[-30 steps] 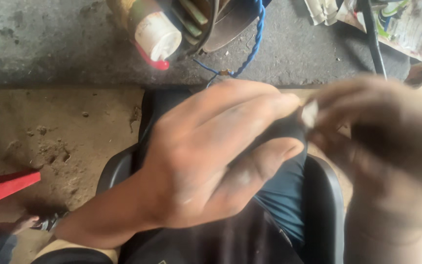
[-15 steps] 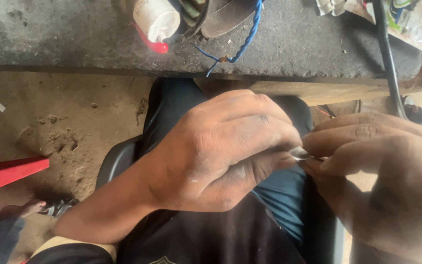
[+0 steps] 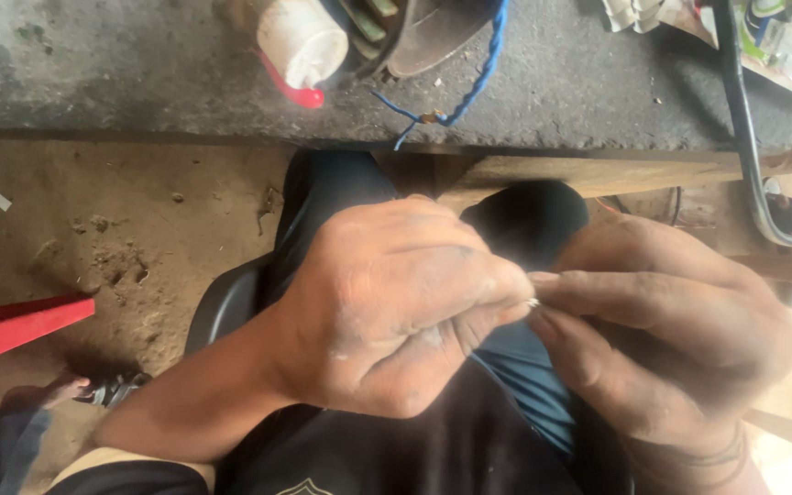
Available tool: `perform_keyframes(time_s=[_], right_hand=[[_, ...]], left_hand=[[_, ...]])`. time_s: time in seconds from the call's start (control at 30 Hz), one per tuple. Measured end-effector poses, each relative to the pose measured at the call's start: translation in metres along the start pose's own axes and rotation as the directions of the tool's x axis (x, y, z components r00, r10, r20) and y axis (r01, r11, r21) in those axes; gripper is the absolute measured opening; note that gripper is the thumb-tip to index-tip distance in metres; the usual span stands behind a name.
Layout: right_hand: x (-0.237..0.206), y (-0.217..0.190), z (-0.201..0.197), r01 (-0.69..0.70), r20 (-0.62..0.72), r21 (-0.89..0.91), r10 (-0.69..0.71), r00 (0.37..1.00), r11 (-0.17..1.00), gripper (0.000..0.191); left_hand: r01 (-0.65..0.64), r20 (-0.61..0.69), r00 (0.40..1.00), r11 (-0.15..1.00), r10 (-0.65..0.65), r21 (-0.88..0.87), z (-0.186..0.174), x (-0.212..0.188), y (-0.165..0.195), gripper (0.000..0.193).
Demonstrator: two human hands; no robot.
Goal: The person sits at a workbench holding a rusty electric motor housing, turning it over and scraping or wiping its surfaces by hand. They handle small components and wires attached to the motor, fitting a white cylindrical capacitor and arranging the wiring around the housing.
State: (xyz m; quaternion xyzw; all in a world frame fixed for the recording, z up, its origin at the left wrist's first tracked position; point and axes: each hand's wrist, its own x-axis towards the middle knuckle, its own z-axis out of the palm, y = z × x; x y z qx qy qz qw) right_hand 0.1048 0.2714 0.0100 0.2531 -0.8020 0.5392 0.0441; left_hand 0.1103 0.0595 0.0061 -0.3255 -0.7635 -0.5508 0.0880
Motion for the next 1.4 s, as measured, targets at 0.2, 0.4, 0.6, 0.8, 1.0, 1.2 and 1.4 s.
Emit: perform_keyframes(time_s=[0.2, 0.4, 0.6, 0.8, 1.0, 1.2, 1.4], right_hand=[[0.009, 0.007, 0.017, 0.215, 0.048, 0.018, -0.216, 0.975, 0.976, 0.017], [0.042, 0.065, 0.037, 0.18, -0.292, -0.151, -0.218, 0.931, 0.972, 0.004], [0.079, 0.105, 0.06, 0.283, -0.279, -0.339, -0.383, 0.88, 0.897, 0.012], [0.104, 0.11, 0.067, 0.299, -0.208, -0.531, -0.464, 0.861, 0.793, 0.007], [0.121, 0.132, 0.073, 0.289, -0.113, -0.652, -0.467, 0.877, 0.701, 0.009], [0.119, 0.129, 0.079, 0.28, -0.036, -0.77, -0.478, 0.877, 0.573, 0.008], [0.117, 0.122, 0.082, 0.312, -0.063, -0.694, -0.485, 0.872, 0.65, 0.01]], left_hand=[[0.021, 0.025, 0.999, 0.996, -0.023, 0.086, -0.024, -0.005, -0.001, 0.009], [0.004, -0.341, 0.933, 0.942, 0.117, 0.335, -0.049, -0.022, -0.021, 0.035], [0.154, -0.407, 0.913, 0.932, -0.008, 0.327, -0.059, -0.039, -0.086, 0.077], [0.188, -0.399, 0.912, 0.964, -0.099, 0.19, -0.047, -0.055, -0.113, 0.103], [0.169, -0.459, 0.888, 0.934, -0.005, 0.315, -0.051, -0.066, -0.133, 0.096], [0.068, -0.446, 0.893, 0.968, 0.049, 0.243, -0.051, -0.061, -0.135, 0.093], [0.142, -0.45, 0.893, 0.924, 0.035, 0.355, -0.055, -0.05, -0.122, 0.091]])
